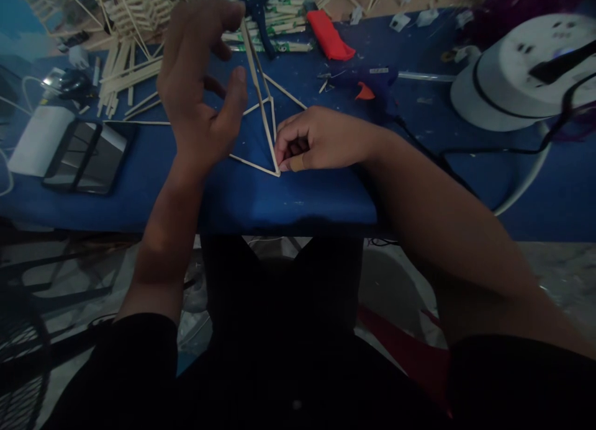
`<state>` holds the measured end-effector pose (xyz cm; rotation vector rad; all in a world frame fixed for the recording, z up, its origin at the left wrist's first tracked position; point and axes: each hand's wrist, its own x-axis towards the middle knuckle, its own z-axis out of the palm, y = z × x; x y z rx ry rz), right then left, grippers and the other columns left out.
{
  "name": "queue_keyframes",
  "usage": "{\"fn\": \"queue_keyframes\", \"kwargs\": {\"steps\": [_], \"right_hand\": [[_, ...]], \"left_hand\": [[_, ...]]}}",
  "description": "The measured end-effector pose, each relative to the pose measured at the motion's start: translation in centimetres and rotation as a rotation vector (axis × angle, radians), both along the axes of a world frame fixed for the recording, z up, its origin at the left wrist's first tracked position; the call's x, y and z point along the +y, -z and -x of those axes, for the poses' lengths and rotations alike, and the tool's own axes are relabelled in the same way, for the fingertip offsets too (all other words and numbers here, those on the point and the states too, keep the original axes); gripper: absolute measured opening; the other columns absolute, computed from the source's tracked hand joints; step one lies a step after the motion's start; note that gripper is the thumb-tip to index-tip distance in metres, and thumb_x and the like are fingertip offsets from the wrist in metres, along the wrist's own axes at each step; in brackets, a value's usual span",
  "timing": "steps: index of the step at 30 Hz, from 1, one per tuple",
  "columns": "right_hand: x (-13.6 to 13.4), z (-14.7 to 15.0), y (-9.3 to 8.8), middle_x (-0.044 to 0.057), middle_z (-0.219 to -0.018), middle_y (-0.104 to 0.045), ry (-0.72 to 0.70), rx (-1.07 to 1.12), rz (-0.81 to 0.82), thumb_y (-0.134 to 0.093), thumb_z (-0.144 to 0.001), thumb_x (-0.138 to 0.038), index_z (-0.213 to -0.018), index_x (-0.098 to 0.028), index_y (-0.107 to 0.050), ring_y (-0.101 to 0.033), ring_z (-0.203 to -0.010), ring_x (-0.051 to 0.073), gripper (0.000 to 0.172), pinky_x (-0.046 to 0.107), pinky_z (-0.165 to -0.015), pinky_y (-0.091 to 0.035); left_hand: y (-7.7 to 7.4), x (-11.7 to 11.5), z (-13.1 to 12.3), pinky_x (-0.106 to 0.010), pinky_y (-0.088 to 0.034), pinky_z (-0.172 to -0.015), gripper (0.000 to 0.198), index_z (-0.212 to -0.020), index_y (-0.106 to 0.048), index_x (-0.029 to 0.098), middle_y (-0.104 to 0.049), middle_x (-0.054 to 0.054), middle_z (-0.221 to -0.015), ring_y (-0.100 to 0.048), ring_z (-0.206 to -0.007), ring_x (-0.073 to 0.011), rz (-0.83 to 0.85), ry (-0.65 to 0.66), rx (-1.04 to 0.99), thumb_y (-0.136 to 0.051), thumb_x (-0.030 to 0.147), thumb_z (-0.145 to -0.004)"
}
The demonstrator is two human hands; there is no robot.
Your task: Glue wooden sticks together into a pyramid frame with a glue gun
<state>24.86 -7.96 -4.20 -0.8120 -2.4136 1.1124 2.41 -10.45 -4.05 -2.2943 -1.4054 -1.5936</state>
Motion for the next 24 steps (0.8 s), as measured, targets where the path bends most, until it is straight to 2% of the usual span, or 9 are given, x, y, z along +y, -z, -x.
{"fn": "queue_keyframes", "kwargs": {"steps": [2, 4, 7, 9, 11, 15, 20, 22, 24], "right_hand": [[-0.1, 0.1, 0.0, 0.003, -0.094, -0.077, 0.014, -0.007, -0.008, -0.09, -0.093, -0.031, -0.091, -0.019, -0.082, -0.063, -0.076, 0.013, 0.014, 0.029, -0.076, -0.054], [-0.1, 0.2, 0.0, 0.003, -0.094, -0.077, 0.019, -0.014, -0.012, -0.089, -0.092, -0.03, -0.091, -0.019, -0.082, -0.064, -0.076, 0.013, 0.013, 0.028, -0.075, -0.054], [-0.2, 0.3, 0.0, 0.002, -0.091, -0.077, 0.024, -0.015, -0.017, -0.086, -0.091, -0.027, -0.089, -0.019, -0.08, -0.063, -0.075, 0.013, 0.01, 0.028, -0.073, -0.052], [-0.3, 0.5, 0.0, 0.001, -0.086, -0.075, 0.038, -0.017, -0.02, -0.085, -0.09, -0.026, -0.088, -0.019, -0.079, -0.062, -0.074, 0.013, 0.009, 0.028, -0.072, -0.051], [-0.6, 0.7, 0.0, 0.0, -0.081, -0.072, 0.063, -0.029, -0.032, -0.084, -0.088, -0.023, -0.087, -0.02, -0.077, -0.061, -0.072, 0.013, 0.008, 0.028, -0.071, -0.05], [-1.2, 1.0, -0.2, -0.001, -0.081, -0.072, 0.088, -0.063, -0.096, -0.08, -0.084, -0.016, -0.085, -0.019, -0.075, -0.061, -0.073, 0.013, 0.007, 0.029, -0.075, -0.049], [-1.1, 0.7, -0.3, 0.001, -0.088, -0.076, 0.019, -0.065, -0.115, -0.078, -0.088, -0.018, -0.09, -0.018, -0.079, -0.062, -0.078, 0.014, 0.002, 0.03, -0.078, -0.049], [-0.9, 0.4, -0.3, 0.003, -0.093, -0.077, -0.015, -0.058, -0.108, -0.076, -0.091, -0.018, -0.093, -0.018, -0.081, -0.063, -0.079, 0.014, 0.005, 0.03, -0.077, -0.05], [-0.8, 0.3, -0.3, 0.003, -0.096, -0.078, -0.026, -0.053, -0.109, -0.075, -0.093, -0.018, -0.095, -0.018, -0.082, -0.063, -0.079, 0.013, 0.007, 0.03, -0.077, -0.05]], "left_hand": [[0.3, 0.8, 0.4, -0.05, -0.07, -0.112, 0.056, -0.158, -0.042, 0.043, -0.062, -0.008, -0.154, -0.046, -0.169, -0.0343, -0.03, -0.022, -0.002, -0.024, 0.076, -0.116], [0.4, 2.3, 1.2, -0.049, -0.069, -0.111, 0.056, -0.158, -0.04, 0.043, -0.062, -0.008, -0.152, -0.052, -0.163, -0.0329, -0.064, -0.02, 0.02, -0.021, 0.075, -0.116], [0.2, 4.6, 2.6, -0.045, -0.069, -0.094, 0.052, -0.154, -0.041, 0.046, -0.063, -0.005, -0.147, -0.071, -0.131, -0.0278, -0.209, 0.149, 0.189, -0.019, 0.074, -0.116], [-0.1, 5.8, 3.3, -0.042, -0.065, -0.081, 0.039, -0.151, -0.043, 0.045, -0.066, -0.004, -0.145, -0.073, -0.107, -0.0227, -0.334, 0.248, 0.263, -0.026, 0.061, -0.119], [-0.4, 6.4, 3.5, -0.041, -0.063, -0.078, 0.035, -0.151, -0.045, 0.042, -0.068, -0.004, -0.143, -0.072, -0.101, -0.0211, -0.389, 0.275, 0.275, -0.032, 0.05, -0.119], [-0.3, 7.2, 3.6, -0.041, -0.062, -0.074, 0.037, -0.147, -0.056, 0.039, -0.072, -0.007, -0.138, -0.073, -0.098, -0.0228, -0.392, 0.322, 0.203, -0.04, 0.053, -0.117], [0.4, 8.6, 4.6, -0.046, -0.064, -0.087, 0.067, -0.14, -0.061, 0.038, -0.068, -0.009, -0.137, -0.072, -0.111, -0.0276, -0.155, 0.269, 0.139, -0.036, 0.09, -0.106], [0.5, 9.1, 5.0, -0.044, -0.064, -0.084, 0.068, -0.144, -0.057, 0.038, -0.067, -0.009, -0.137, -0.072, -0.108, -0.0259, -0.171, 0.287, 0.18, -0.033, 0.089, -0.107], [0.4, 9.3, 5.1, -0.041, -0.063, -0.082, 0.055, -0.147, -0.053, 0.04, -0.066, -0.007, -0.139, -0.072, -0.104, -0.0232, -0.243, 0.331, 0.212, -0.032, 0.078, -0.114]]}}
